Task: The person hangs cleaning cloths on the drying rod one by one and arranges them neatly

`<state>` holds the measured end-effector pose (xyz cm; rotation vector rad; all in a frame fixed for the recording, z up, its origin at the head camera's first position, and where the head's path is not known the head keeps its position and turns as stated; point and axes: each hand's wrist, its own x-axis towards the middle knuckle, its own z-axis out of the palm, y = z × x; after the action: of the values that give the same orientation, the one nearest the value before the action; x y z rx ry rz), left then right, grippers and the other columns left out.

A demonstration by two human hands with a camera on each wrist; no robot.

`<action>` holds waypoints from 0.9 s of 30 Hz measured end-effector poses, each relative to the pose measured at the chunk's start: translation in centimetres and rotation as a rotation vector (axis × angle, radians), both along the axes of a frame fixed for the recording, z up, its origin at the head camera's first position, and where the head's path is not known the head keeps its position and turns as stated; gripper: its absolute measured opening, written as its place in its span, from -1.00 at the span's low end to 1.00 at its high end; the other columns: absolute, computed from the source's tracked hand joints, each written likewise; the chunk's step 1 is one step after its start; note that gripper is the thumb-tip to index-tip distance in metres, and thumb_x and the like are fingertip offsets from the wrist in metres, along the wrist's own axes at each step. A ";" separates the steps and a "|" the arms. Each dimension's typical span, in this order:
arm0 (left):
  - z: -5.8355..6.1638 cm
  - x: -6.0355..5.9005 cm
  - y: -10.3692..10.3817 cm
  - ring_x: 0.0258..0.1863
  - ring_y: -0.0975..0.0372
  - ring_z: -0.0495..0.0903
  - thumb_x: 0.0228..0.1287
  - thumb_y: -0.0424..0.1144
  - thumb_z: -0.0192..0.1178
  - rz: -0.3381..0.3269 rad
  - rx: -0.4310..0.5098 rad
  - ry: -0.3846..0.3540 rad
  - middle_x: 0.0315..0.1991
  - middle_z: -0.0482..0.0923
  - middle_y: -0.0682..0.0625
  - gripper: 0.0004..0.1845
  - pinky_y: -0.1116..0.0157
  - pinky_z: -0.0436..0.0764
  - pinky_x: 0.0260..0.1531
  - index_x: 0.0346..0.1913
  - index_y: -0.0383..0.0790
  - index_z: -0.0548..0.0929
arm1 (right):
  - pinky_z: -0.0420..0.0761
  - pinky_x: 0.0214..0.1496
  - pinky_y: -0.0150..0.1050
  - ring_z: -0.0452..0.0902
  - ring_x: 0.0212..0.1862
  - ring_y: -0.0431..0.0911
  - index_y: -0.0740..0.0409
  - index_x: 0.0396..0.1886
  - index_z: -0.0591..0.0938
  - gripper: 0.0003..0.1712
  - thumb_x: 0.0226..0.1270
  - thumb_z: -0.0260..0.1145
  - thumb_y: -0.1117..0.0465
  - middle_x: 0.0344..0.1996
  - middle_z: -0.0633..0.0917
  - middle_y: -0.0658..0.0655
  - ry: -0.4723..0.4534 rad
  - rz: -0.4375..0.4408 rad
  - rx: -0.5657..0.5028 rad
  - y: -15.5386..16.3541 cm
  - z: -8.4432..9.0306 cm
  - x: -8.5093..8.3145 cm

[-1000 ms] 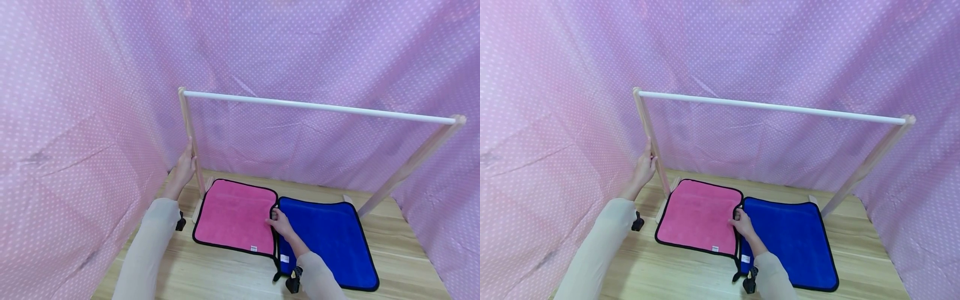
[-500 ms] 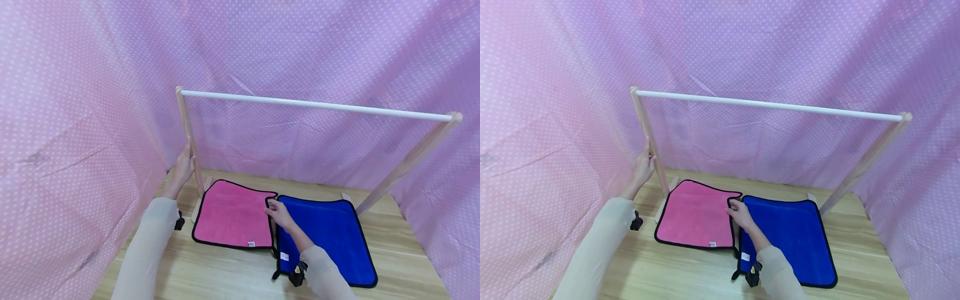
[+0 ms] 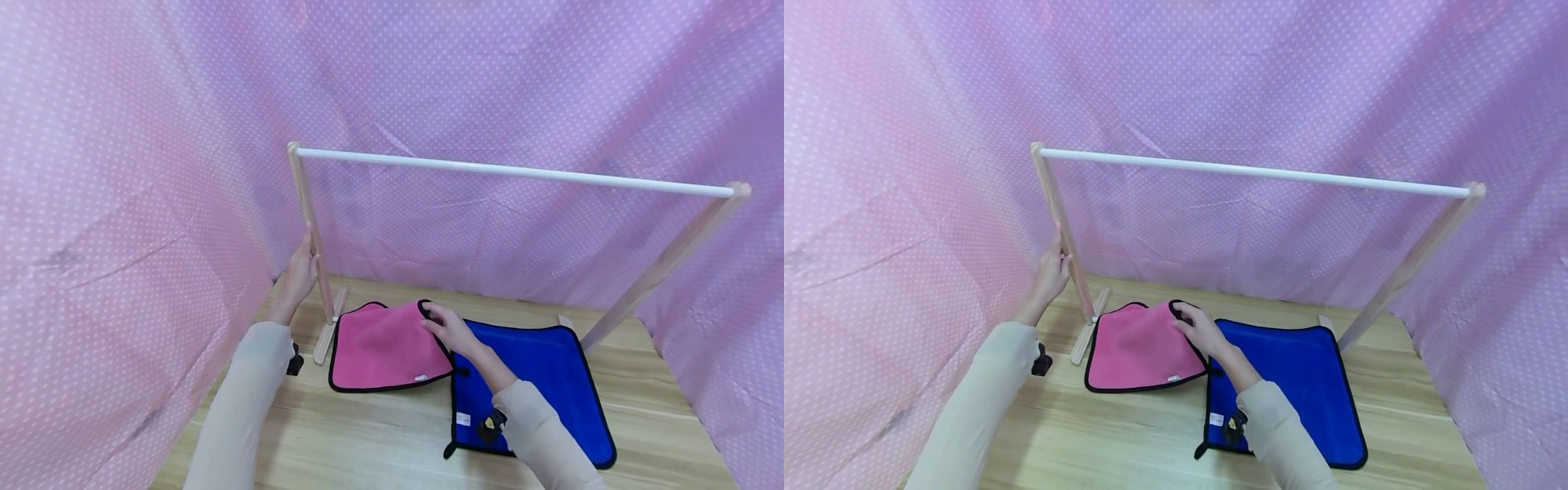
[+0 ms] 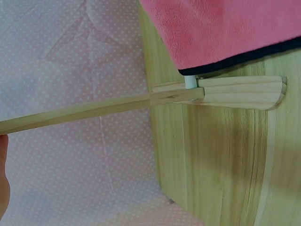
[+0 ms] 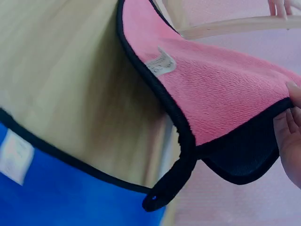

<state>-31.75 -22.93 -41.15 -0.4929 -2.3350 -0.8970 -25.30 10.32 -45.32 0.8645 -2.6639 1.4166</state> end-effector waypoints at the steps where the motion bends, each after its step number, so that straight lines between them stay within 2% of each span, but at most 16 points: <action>1: 0.0 0.0 0.0 -0.02 -0.28 0.40 0.24 -0.59 -0.07 -0.001 0.012 0.001 0.20 0.19 -0.51 -0.23 -0.08 0.50 -0.03 0.42 -0.23 -0.17 | 0.40 -0.44 -0.41 0.31 -0.48 -0.27 0.43 0.10 0.44 -0.57 0.26 0.19 0.33 -0.48 0.55 0.16 0.032 0.017 0.015 0.0 0.5 0.0; 4: 0.1 0.0 -0.1 -0.02 -0.26 0.40 0.23 -0.60 -0.06 -0.017 0.039 -0.009 0.24 0.16 -0.47 -0.21 -0.05 0.53 -0.06 0.43 -0.20 -0.17 | 0.42 -0.46 -0.42 0.32 -0.47 -0.29 0.42 0.07 0.47 -0.60 0.24 0.20 0.35 -0.50 0.56 0.10 0.102 0.061 0.008 0.0 1.8 -0.1; 8: 0.0 0.0 -0.2 0.10 -0.26 0.33 0.23 -0.61 -0.06 -0.043 0.055 -0.009 0.29 0.09 -0.44 -0.20 -0.05 0.49 0.01 0.43 -0.19 -0.18 | 0.36 -0.53 -0.44 0.27 -0.54 -0.30 0.48 0.01 0.49 -0.64 0.20 0.20 0.44 -0.60 0.49 0.05 0.167 0.112 -0.084 0.0 2.9 -0.3; 10: 0.0 0.0 -0.3 0.15 -0.26 0.28 0.23 -0.61 -0.06 -0.053 0.052 -0.003 0.30 0.07 -0.43 -0.20 -0.06 0.46 0.05 0.43 -0.20 -0.18 | 0.33 -0.55 -0.45 0.24 -0.55 -0.30 0.52 0.00 0.48 -0.63 0.18 0.21 0.47 -0.63 0.46 0.10 0.204 0.127 -0.130 -0.1 3.5 -0.2; 12: -0.1 0.0 -0.3 0.16 -0.25 0.27 0.23 -0.61 -0.05 -0.056 0.044 0.003 0.30 0.06 -0.43 -0.21 -0.06 0.44 0.06 0.42 -0.22 -0.18 | 0.39 -0.48 -0.48 0.35 -0.49 -0.30 0.54 0.00 0.48 -0.62 0.15 0.21 0.50 -0.53 0.57 0.24 0.246 0.125 -0.162 -0.1 4.2 -0.2; 14: -0.1 0.0 -0.3 0.16 -0.25 0.26 0.23 -0.61 -0.05 -0.056 0.042 0.005 0.30 0.06 -0.43 -0.21 -0.06 0.44 0.06 0.42 -0.22 -0.17 | 0.47 -0.35 -0.52 0.47 -0.33 -0.30 0.54 0.01 0.48 -0.61 0.14 0.22 0.51 -0.32 0.63 0.38 0.270 0.114 -0.186 -0.2 4.9 0.0; 15: -0.1 0.0 -0.3 0.16 -0.25 0.27 0.23 -0.61 -0.05 -0.055 0.044 0.004 0.30 0.06 -0.43 -0.21 -0.06 0.44 0.06 0.42 -0.22 -0.17 | 0.50 -0.24 -0.55 0.50 -0.22 -0.29 0.54 0.02 0.48 -0.60 0.14 0.22 0.51 -0.21 0.62 0.42 0.276 0.110 -0.198 -0.2 5.3 0.0; 17: -0.1 0.0 -0.3 0.16 -0.25 0.27 0.23 -0.61 -0.05 -0.055 0.053 0.001 0.30 0.07 -0.43 -0.22 -0.06 0.44 0.07 0.42 -0.24 -0.16 | 0.46 -0.03 -0.57 0.45 0.00 -0.31 0.54 0.02 0.48 -0.59 0.13 0.21 0.52 -0.02 0.53 0.45 0.280 0.100 -0.228 -0.2 6.1 0.0; 21: -0.1 0.1 -0.3 0.18 -0.25 0.25 0.22 -0.63 -0.06 -0.061 0.066 -0.004 0.30 0.06 -0.44 -0.23 -0.06 0.41 0.09 0.42 -0.25 -0.15 | 0.39 0.10 -0.56 0.36 0.10 -0.37 0.56 0.01 0.48 -0.59 0.10 0.22 0.55 -0.01 0.52 0.46 0.309 0.099 -0.272 0.1 7.9 0.1; 27: -0.1 0.1 -0.2 0.19 -0.28 0.21 0.23 -0.63 -0.09 -0.071 0.053 -0.011 0.30 0.03 -0.46 -0.19 -0.09 0.38 0.10 0.43 -0.18 -0.21 | 0.41 0.09 -0.56 0.35 0.08 -0.44 0.56 -0.02 0.49 -0.60 0.06 0.22 0.59 -0.04 0.53 0.46 0.402 0.113 -0.282 0.7 10.2 -0.2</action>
<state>-31.64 -23.16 -41.27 -0.5529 -2.3096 -0.9948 -25.52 10.97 -35.16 1.1381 -2.0966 1.4130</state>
